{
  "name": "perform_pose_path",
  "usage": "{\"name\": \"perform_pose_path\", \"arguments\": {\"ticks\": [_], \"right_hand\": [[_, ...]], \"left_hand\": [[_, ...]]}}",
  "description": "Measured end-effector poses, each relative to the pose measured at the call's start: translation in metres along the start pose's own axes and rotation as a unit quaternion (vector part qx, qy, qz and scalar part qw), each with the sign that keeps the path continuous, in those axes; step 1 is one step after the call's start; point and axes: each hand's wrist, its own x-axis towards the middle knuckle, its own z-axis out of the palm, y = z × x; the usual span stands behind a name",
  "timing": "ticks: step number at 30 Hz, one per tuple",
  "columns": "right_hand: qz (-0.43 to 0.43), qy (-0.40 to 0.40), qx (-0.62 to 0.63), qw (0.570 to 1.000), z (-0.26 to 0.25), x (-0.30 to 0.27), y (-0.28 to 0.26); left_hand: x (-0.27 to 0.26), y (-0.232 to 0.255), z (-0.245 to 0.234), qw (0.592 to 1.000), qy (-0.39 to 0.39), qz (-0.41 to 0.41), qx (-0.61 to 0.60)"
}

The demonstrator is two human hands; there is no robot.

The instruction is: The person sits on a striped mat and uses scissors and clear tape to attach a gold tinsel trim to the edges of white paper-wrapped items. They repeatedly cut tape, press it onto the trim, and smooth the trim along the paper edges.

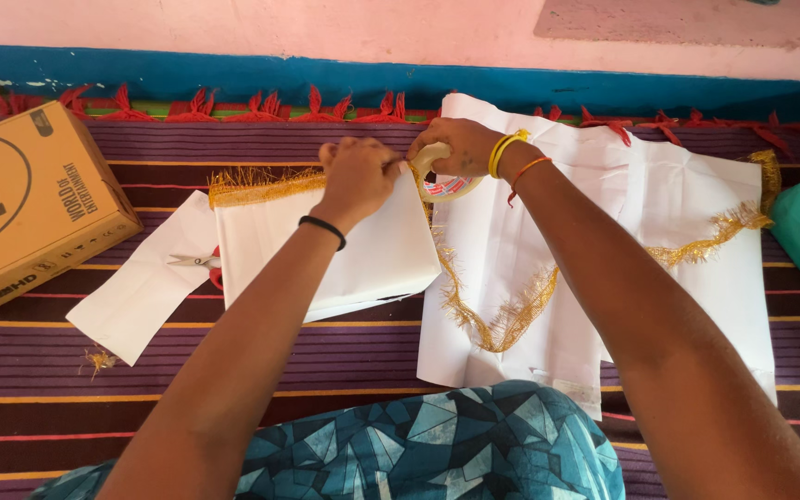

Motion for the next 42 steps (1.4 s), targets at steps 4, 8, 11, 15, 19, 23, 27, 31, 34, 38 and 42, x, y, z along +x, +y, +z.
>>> {"name": "perform_pose_path", "arguments": {"ticks": [4, 8, 11, 15, 19, 23, 27, 31, 34, 38, 42], "right_hand": [[-0.011, 0.048, 0.013, 0.999, 0.008, -0.006, 0.003], [-0.035, 0.110, 0.090, 0.989, 0.021, -0.023, -0.001], [-0.064, 0.199, 0.002, 0.978, 0.043, -0.042, -0.017], [-0.076, 0.276, -0.058, 0.956, 0.063, -0.064, -0.040], [-0.042, 0.287, -0.045, 0.956, 0.066, -0.071, -0.049], [-0.025, 0.287, -0.062, 0.956, 0.068, -0.066, -0.047], [-0.036, 0.298, -0.065, 0.952, 0.070, -0.064, -0.047], [-0.020, 0.312, -0.053, 0.948, 0.074, -0.068, -0.053], [-0.037, 0.335, -0.055, 0.940, 0.077, -0.076, -0.060], [-0.070, 0.370, -0.083, 0.923, 0.082, -0.092, -0.069], [-0.055, 0.399, -0.078, 0.912, 0.090, -0.103, -0.074]], "left_hand": [[-0.009, 0.007, 0.005, 0.999, -0.021, -0.038, -0.021], [-0.025, 0.006, 0.016, 0.998, 0.066, 0.021, 0.001], [-0.048, 0.010, 0.024, 0.992, 0.115, 0.050, 0.011], [-0.067, 0.022, 0.014, 0.999, 0.045, 0.022, 0.017], [-0.079, 0.037, -0.018, 0.997, 0.000, 0.076, 0.021], [-0.127, 0.051, -0.049, 0.981, -0.167, 0.072, 0.062], [-0.154, 0.059, -0.060, 0.985, -0.111, 0.098, 0.089], [-0.163, 0.059, -0.058, 0.990, -0.074, 0.098, 0.075], [-0.172, 0.063, -0.057, 0.991, -0.047, 0.104, 0.074], [-0.181, 0.069, -0.059, 0.990, -0.044, 0.108, 0.082], [-0.184, 0.072, -0.059, 0.992, -0.009, 0.129, 0.013]]}}
